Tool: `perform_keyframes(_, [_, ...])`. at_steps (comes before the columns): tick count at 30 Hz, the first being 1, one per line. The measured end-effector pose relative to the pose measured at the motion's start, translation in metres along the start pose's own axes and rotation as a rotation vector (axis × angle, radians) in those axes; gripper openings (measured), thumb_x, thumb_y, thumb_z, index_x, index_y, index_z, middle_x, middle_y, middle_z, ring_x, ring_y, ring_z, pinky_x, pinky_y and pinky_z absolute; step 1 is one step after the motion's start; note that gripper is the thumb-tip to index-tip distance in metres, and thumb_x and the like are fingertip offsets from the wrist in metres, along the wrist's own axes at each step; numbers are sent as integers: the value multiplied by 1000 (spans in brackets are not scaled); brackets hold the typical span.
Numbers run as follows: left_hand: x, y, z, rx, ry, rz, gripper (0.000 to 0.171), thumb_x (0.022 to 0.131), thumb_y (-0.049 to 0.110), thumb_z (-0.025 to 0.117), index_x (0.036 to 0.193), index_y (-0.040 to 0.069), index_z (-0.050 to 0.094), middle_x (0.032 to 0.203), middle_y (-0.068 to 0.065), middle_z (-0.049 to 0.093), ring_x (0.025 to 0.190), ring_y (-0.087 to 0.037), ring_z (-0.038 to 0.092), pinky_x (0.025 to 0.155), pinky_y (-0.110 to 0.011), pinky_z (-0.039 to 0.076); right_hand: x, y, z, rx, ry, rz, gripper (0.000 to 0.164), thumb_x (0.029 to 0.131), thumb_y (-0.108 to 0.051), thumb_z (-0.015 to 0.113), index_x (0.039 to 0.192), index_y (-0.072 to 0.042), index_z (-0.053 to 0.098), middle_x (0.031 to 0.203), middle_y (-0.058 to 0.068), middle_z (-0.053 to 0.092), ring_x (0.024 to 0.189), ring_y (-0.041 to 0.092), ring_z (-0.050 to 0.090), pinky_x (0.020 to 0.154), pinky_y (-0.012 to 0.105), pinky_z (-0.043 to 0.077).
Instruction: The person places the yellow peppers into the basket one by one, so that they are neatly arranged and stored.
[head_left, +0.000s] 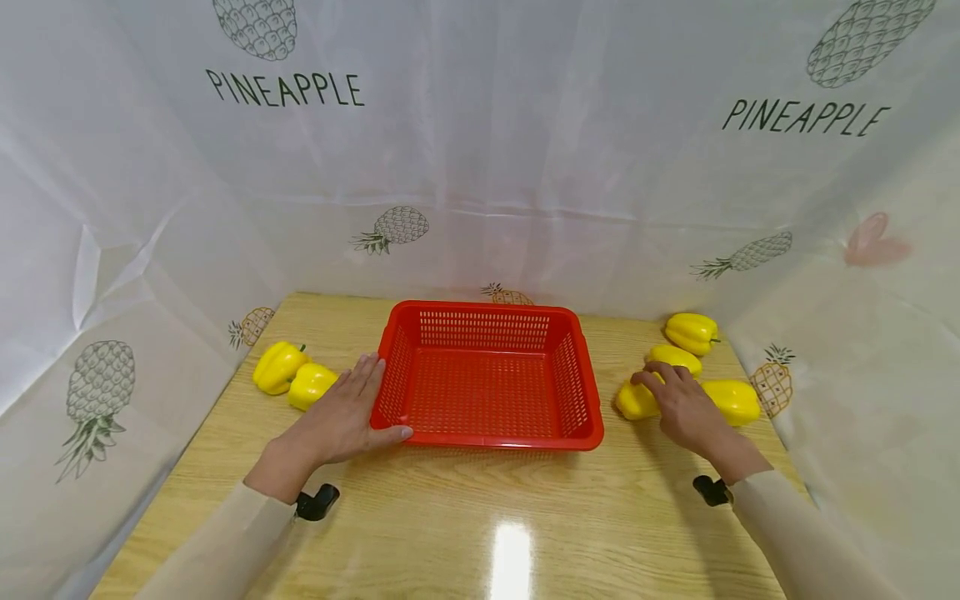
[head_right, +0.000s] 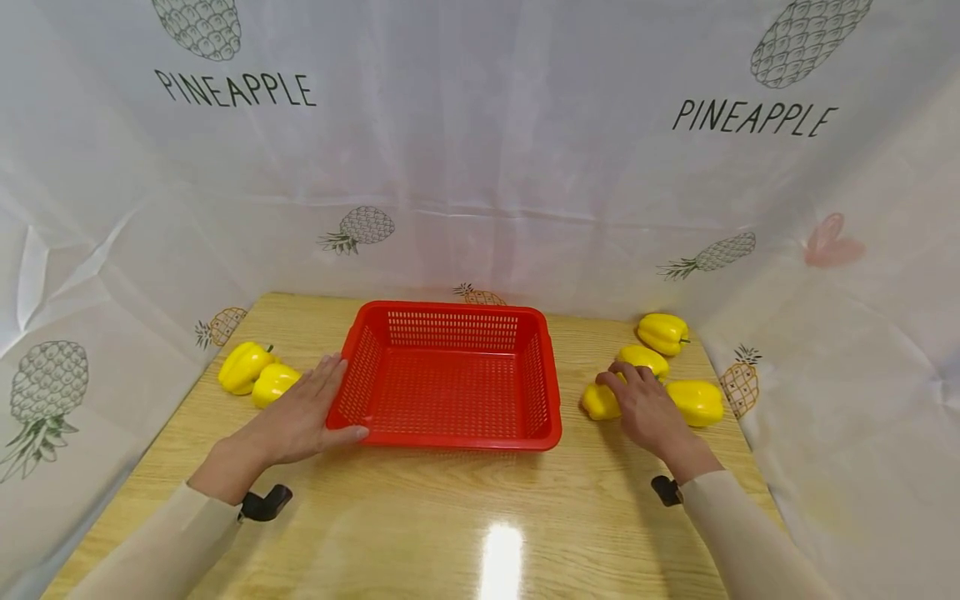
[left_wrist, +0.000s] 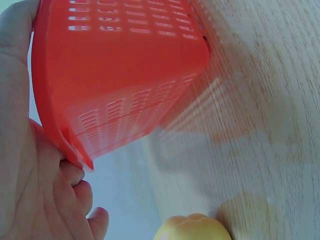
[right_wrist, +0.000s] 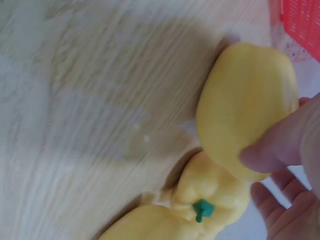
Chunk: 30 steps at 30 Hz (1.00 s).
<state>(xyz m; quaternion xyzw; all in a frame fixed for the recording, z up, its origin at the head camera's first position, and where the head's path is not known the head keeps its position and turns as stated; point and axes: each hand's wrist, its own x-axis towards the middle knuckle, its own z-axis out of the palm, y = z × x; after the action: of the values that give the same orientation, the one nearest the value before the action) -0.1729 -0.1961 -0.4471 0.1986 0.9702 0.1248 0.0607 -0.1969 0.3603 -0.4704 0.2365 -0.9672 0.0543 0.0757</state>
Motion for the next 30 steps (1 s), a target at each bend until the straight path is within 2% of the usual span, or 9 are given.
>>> perform_keyframes(5, [0,0,0,1,-3,-1,131,86,93,45,166,-5,12,176,-22,9,164,-41,11,132,-57,14,-1,2,4,37,39,-52,58,75,23,52,125,-4,61,141,26,52,130,50,51,103,69,49])
perform_keyframes(8, [0,0,1,2,-3,-2,131,86,93,45,166,-5,12,176,-22,9,164,-40,11,132,-57,14,0,2,5,55,39,-42,55,76,17,56,129,0,59,144,27,52,133,49,51,108,69,46])
perform_keyframes(12, [0,0,1,0,-1,-3,131,86,93,45,167,-5,12,176,-22,9,164,-41,11,132,-57,14,-1,-1,3,62,19,24,59,84,-1,64,142,5,50,150,28,47,137,50,47,112,68,43])
perform_keyframes(16, [1,0,1,-4,-1,-4,132,86,93,44,167,-5,11,176,-22,8,164,-41,11,132,-57,14,-3,-3,3,4,50,51,75,91,-26,76,150,8,42,149,31,46,136,52,46,113,69,41])
perform_keyframes(19, [0,0,1,-8,-3,-2,131,86,93,44,167,-5,10,176,-22,8,164,-41,11,132,-57,14,-4,-3,5,-76,112,32,93,86,-42,83,151,8,41,143,32,51,130,52,48,112,68,42])
perform_keyframes(23, [0,1,0,-14,-5,-2,131,87,92,46,167,-5,10,176,-22,8,164,-41,11,132,-57,13,-6,1,10,-153,174,15,106,75,-52,88,149,9,42,135,31,55,123,51,51,110,64,44])
perform_keyframes(27, [0,1,0,-17,-8,-4,130,87,91,47,167,-5,11,176,-22,8,164,-41,11,132,-57,14,-8,7,17,-167,156,37,112,71,-54,91,148,10,41,133,31,54,122,51,51,110,64,43])
perform_keyframes(30, [0,1,0,-17,-8,-4,130,87,91,47,167,-5,11,176,-22,8,164,-41,11,132,-57,14,-8,9,20,-160,128,58,113,72,-54,92,148,10,40,133,31,53,120,51,51,108,66,44])
